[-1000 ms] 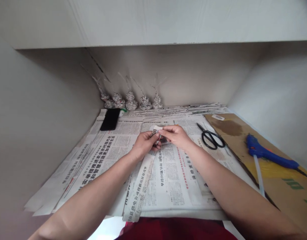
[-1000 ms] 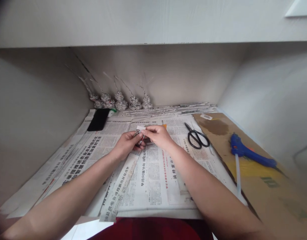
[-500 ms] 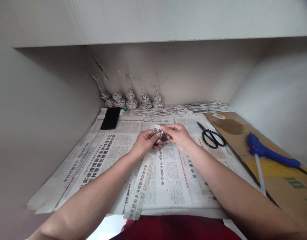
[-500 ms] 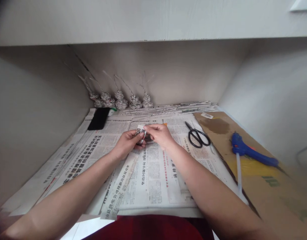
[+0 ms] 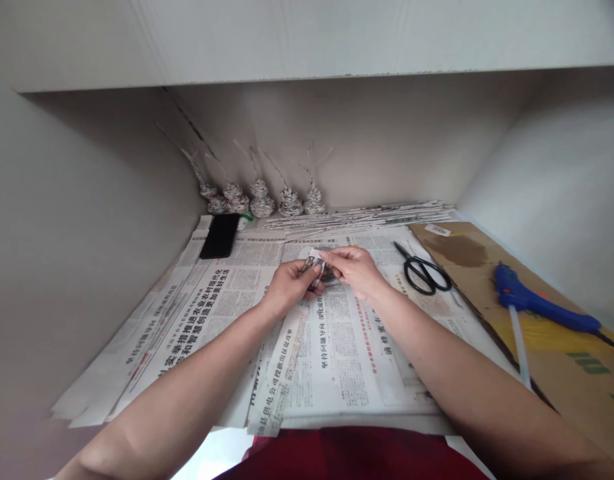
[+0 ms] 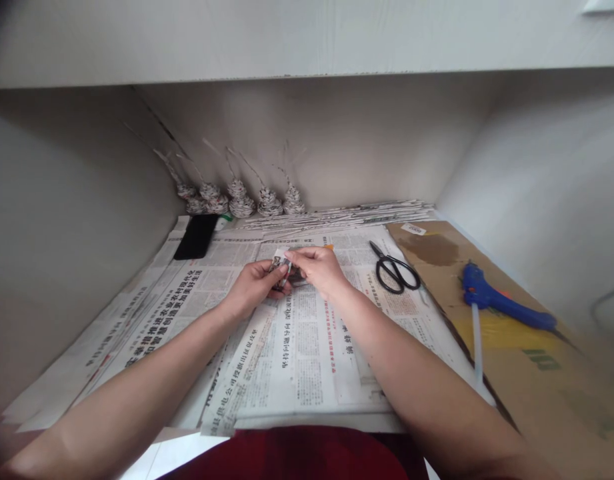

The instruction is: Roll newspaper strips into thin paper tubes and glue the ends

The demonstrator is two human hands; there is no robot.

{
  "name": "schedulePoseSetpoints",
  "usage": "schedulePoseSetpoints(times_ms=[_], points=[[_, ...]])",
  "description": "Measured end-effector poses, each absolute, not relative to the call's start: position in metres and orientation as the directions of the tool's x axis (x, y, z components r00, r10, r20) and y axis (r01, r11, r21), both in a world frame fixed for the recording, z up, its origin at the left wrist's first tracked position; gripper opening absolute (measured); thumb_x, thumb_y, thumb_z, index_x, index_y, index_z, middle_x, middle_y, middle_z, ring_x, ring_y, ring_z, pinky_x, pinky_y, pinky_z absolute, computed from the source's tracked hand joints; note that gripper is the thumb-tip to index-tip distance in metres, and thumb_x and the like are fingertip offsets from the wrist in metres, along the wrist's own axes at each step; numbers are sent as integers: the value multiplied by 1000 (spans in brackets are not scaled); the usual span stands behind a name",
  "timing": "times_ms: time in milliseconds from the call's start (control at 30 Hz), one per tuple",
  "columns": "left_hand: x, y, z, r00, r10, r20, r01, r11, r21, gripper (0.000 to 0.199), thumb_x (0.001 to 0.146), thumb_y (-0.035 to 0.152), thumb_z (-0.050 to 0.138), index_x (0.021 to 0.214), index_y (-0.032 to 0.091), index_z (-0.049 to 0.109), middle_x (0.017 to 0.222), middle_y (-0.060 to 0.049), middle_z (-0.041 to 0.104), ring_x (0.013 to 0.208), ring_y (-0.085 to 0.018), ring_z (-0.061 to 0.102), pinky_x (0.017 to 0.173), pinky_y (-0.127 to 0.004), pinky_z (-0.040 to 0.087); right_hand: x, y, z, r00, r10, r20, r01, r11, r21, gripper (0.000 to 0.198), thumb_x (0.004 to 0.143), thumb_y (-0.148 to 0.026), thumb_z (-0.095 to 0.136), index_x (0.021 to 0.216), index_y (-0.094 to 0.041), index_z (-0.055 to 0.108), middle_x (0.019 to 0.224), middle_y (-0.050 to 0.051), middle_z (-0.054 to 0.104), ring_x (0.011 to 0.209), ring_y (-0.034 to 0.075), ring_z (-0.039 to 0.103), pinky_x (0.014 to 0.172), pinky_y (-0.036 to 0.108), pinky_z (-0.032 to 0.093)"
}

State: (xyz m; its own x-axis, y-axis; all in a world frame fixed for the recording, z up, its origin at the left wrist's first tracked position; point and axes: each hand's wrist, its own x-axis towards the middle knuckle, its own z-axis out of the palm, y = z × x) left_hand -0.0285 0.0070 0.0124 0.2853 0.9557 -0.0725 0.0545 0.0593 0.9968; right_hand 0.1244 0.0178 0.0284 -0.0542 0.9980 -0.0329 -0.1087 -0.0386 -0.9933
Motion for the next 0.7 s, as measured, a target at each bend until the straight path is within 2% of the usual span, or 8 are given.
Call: schedulePoseSetpoints(times_ms=[267,700], points=[[-31,7,14,275,960,-46,1,47,999,39,77,51,63,82,12,64,67,-5,65,58,-13,61,52,-22,51,132,19,28,-180,982,-56,-130,-80,-988,40,63,-45,76,89,-15,73,57,-2,52,48,7,39,37,19,17],[-29,7,16,274,959,-77,30,72,997,38,75,51,64,78,13,62,64,-5,64,55,-12,60,52,-22,50,130,17,31,-147,984,-100,-134,-120,-984,26,65,-37,74,77,-14,69,50,-2,49,44,8,40,35,18,17]])
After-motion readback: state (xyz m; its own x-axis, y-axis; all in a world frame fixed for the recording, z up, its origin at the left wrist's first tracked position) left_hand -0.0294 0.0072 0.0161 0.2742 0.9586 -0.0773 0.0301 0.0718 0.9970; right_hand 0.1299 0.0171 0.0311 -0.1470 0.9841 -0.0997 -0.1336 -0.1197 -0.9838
